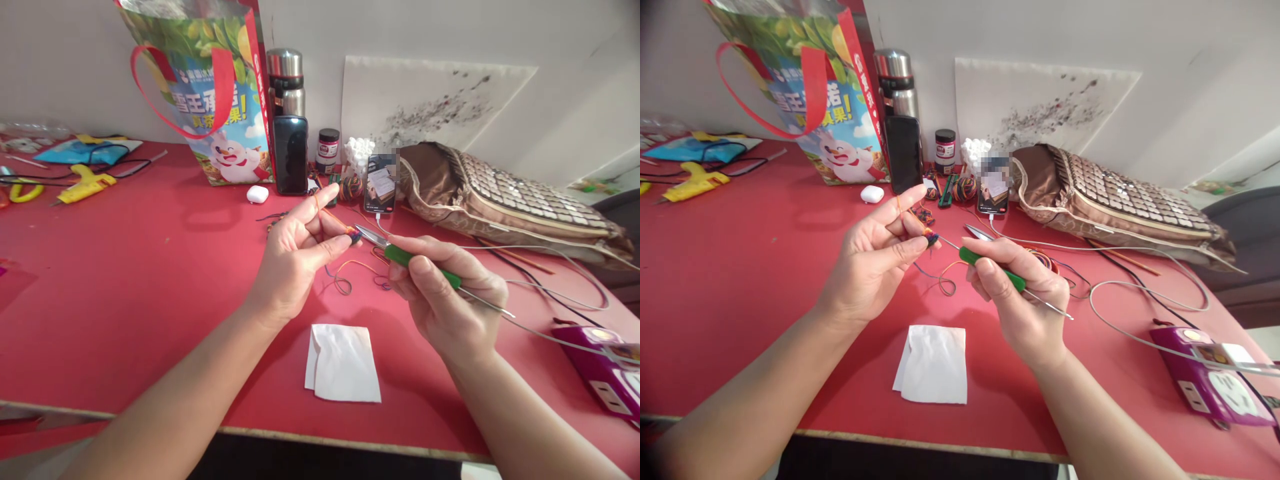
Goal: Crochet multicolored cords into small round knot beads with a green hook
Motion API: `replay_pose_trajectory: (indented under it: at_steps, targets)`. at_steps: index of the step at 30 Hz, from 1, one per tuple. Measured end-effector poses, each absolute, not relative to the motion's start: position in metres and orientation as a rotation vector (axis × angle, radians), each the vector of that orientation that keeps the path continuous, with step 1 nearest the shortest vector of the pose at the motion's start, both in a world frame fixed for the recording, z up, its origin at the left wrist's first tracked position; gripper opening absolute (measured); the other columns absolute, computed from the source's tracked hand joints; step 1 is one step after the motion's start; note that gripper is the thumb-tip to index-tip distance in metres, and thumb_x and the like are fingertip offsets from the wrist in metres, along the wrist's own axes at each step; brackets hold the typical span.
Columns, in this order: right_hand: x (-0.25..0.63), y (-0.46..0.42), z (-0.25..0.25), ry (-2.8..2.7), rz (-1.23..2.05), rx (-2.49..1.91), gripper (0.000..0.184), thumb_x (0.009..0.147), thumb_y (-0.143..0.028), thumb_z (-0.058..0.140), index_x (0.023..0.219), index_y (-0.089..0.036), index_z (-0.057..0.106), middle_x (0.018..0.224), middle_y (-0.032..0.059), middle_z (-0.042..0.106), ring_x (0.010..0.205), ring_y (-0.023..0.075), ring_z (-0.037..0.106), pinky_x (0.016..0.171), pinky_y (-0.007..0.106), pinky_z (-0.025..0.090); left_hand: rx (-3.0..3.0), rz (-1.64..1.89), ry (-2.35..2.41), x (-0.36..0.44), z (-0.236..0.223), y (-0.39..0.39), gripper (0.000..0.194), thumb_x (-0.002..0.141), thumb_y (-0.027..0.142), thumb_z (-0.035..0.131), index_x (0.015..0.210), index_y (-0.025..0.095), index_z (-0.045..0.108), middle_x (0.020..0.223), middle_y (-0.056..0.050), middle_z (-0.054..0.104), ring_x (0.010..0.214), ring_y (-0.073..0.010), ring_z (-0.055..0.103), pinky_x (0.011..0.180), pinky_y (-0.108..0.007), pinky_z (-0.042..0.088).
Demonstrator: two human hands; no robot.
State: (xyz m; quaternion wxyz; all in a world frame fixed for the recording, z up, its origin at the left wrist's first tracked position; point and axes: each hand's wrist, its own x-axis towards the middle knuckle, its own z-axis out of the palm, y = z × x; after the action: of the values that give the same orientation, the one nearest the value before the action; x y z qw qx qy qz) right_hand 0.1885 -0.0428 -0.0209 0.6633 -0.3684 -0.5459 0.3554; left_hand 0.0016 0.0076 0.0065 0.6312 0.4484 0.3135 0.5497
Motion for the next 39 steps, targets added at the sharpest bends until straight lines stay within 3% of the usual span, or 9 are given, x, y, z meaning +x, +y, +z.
replay_pose_trajectory:
  at_steps: [18, 28, 33, 39]
  targets:
    - [0.195, -0.039, -0.011, -1.204, 0.912, -0.736, 0.013, 0.091, -0.035, 0.091, 0.101, -0.028, 0.093, 0.065, 0.0017, 0.064, 0.055, 0.0135, 0.054, 0.048, 0.029, 0.038, 0.966, 1.223, 0.703, 0.002, 0.009, 0.005, 0.044, 0.078, 0.013, 0.082, 0.121, 0.023, 0.082, 0.073, 0.002, 0.066, 0.075, -0.0167, 0.062, 0.066, -0.032, 0.046]
    - [0.196, -0.038, -0.011, -1.12, 1.024, -0.733, 0.016, 0.086, -0.038, 0.095, 0.096, -0.025, 0.093, 0.068, 0.0036, 0.068, 0.053, 0.0112, 0.052, 0.041, 0.023, 0.033, 0.924, 1.171, 0.681, 0.001, 0.008, 0.004, 0.041, 0.079, 0.015, 0.084, 0.12, 0.022, 0.082, 0.076, 0.002, 0.067, 0.069, -0.013, 0.058, 0.064, -0.03, 0.046]
    - [0.189, -0.037, -0.013, -1.053, 1.107, -0.705, 0.016, 0.088, -0.04, 0.093, 0.099, -0.028, 0.092, 0.067, 0.0003, 0.068, 0.049, 0.0081, 0.042, 0.043, 0.024, 0.039, 0.92, 1.231, 0.637, 0.01, 0.005, -0.001, 0.044, 0.082, 0.016, 0.088, 0.124, 0.024, 0.08, 0.078, 0.003, 0.069, 0.074, -0.0125, 0.062, 0.072, -0.028, 0.05]
    - [0.183, -0.037, -0.014, -0.99, 1.185, -0.7, 0.015, 0.092, -0.04, 0.088, 0.103, -0.029, 0.091, 0.07, -0.0004, 0.067, 0.051, 0.008, 0.042, 0.048, 0.024, 0.044, 0.968, 1.337, 0.665, 0.015, 0.005, -0.005, 0.045, 0.084, 0.017, 0.088, 0.125, 0.028, 0.078, 0.083, 0.003, 0.073, 0.079, -0.0146, 0.064, 0.08, -0.031, 0.054]
